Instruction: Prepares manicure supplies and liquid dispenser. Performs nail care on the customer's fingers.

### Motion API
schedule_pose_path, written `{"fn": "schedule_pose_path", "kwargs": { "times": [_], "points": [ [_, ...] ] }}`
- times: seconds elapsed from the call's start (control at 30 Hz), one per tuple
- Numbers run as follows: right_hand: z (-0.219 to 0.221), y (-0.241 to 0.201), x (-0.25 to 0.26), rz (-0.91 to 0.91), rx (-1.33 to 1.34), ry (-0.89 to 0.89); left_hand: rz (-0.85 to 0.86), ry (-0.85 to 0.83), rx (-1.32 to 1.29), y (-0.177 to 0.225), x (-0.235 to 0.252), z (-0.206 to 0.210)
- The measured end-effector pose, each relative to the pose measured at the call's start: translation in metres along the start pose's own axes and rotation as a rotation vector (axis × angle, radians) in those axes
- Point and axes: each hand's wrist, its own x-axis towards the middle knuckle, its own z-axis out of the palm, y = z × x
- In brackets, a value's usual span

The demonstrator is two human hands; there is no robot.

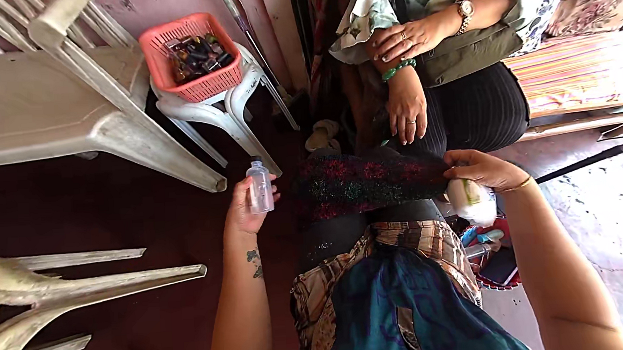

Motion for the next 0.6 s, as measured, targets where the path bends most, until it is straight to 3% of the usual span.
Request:
{"fn": "schedule_pose_path", "kwargs": {
  "times": [0.13, 0.23, 0.3, 0.37, 0.43, 0.6],
  "points": [
    [-0.016, 0.002, -0.004, -0.225, 0.333, 0.134, -0.187, 0.023, 0.194, -0.010, 0.009, 0.020],
    [-0.005, 0.033, 0.004, -0.065, 0.125, 0.148, -0.308, 0.010, 0.150, -0.035, 0.010, 0.010],
    [0.023, 0.044, 0.009, 0.089, -0.054, 0.072, -0.276, 0.010, 0.089, -0.047, 0.006, -0.001],
    [0.043, 0.044, 0.018, 0.129, -0.092, 0.091, -0.238, -0.045, 0.016, -0.060, -0.007, -0.015],
    [0.045, 0.045, 0.023, -0.007, 0.033, 0.115, -0.159, -0.125, -0.090, -0.070, -0.021, -0.033],
    [0.005, 0.018, 0.002, -0.229, 0.224, -0.138, 0.193, -0.134, -0.187, -0.046, -0.048, -0.030]
  ]
}}
